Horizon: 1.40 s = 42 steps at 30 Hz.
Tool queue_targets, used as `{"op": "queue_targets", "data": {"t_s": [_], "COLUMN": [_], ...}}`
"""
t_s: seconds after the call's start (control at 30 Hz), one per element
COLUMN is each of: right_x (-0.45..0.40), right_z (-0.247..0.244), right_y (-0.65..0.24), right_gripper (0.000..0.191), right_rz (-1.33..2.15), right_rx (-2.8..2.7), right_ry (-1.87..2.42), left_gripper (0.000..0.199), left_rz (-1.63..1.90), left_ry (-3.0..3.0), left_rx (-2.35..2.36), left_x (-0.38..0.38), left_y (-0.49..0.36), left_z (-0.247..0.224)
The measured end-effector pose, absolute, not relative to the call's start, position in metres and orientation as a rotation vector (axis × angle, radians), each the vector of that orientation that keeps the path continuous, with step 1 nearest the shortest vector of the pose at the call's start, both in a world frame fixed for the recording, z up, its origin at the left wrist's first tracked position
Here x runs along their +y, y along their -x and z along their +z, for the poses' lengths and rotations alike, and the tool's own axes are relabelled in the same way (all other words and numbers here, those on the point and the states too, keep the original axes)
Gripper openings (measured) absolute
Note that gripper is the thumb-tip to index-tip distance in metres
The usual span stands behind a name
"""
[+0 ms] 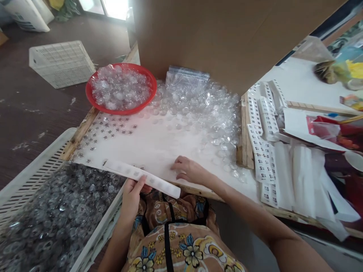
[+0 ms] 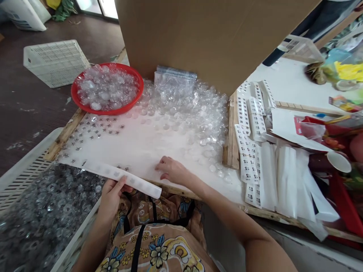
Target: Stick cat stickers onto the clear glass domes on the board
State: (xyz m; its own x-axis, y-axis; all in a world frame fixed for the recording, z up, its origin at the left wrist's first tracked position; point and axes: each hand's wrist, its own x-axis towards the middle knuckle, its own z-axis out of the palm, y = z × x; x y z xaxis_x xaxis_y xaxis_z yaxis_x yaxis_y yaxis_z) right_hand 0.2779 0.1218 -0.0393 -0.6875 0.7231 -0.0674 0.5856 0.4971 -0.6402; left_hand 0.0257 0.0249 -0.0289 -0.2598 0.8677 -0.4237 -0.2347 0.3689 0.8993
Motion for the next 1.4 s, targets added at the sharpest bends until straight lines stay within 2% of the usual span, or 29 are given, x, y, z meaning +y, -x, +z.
{"op": "queue_targets", "data": {"t_s": [0.1, 0.27, 0.43, 0.57, 0.7, 0.93, 1.17, 1.23, 1.4], "right_x": [0.106, 0.118, 0.112, 0.101, 0.099, 0.111, 0.097, 0.101, 0.121], "right_z": [-0.054, -0.053, -0.043, -0.052, -0.067, -0.062, -0.062, -0.068, -0.074], "right_y": [-0.275, -0.272, -0.282, -0.295, -0.293, -0.279, -0.274, -0.269, -0.26], "right_gripper": [0.018, 0.022, 0.017, 0.026, 0.016, 0.029, 0.023, 0.018, 0.021], "right_rz": [0.873, 0.822, 0.859, 0.811, 0.75, 0.671, 0.761, 0.738, 0.689], "right_rx": [-2.524, -2.334, -2.312, -2.409, -2.443, -2.309, -2.476, -2.465, -2.367], "right_ry": [1.143, 1.269, 1.144, 1.113, 1.124, 1.226, 0.967, 0.989, 1.129], "left_gripper": [0.037, 0.036, 0.038, 0.038, 0.037, 0.04, 0.039, 0.038, 0.036], "left_rz": [1.157, 1.162, 1.192, 1.196, 1.181, 1.214, 1.195, 1.185, 1.166], "left_ry": [-0.628, -0.646, -0.619, -0.604, -0.619, -0.606, -0.611, -0.618, -0.643], "left_rx": [1.457, 1.448, 1.465, 1.445, 1.439, 1.442, 1.452, 1.446, 1.437], "left_x": [0.027, 0.026, 0.02, 0.018, 0.018, 0.019, 0.018, 0.019, 0.023], "left_y": [-0.028, -0.029, -0.025, -0.024, -0.026, -0.029, -0.025, -0.027, -0.033], "left_z": [-0.026, -0.021, -0.024, -0.03, -0.03, -0.023, -0.029, -0.029, -0.017]}}
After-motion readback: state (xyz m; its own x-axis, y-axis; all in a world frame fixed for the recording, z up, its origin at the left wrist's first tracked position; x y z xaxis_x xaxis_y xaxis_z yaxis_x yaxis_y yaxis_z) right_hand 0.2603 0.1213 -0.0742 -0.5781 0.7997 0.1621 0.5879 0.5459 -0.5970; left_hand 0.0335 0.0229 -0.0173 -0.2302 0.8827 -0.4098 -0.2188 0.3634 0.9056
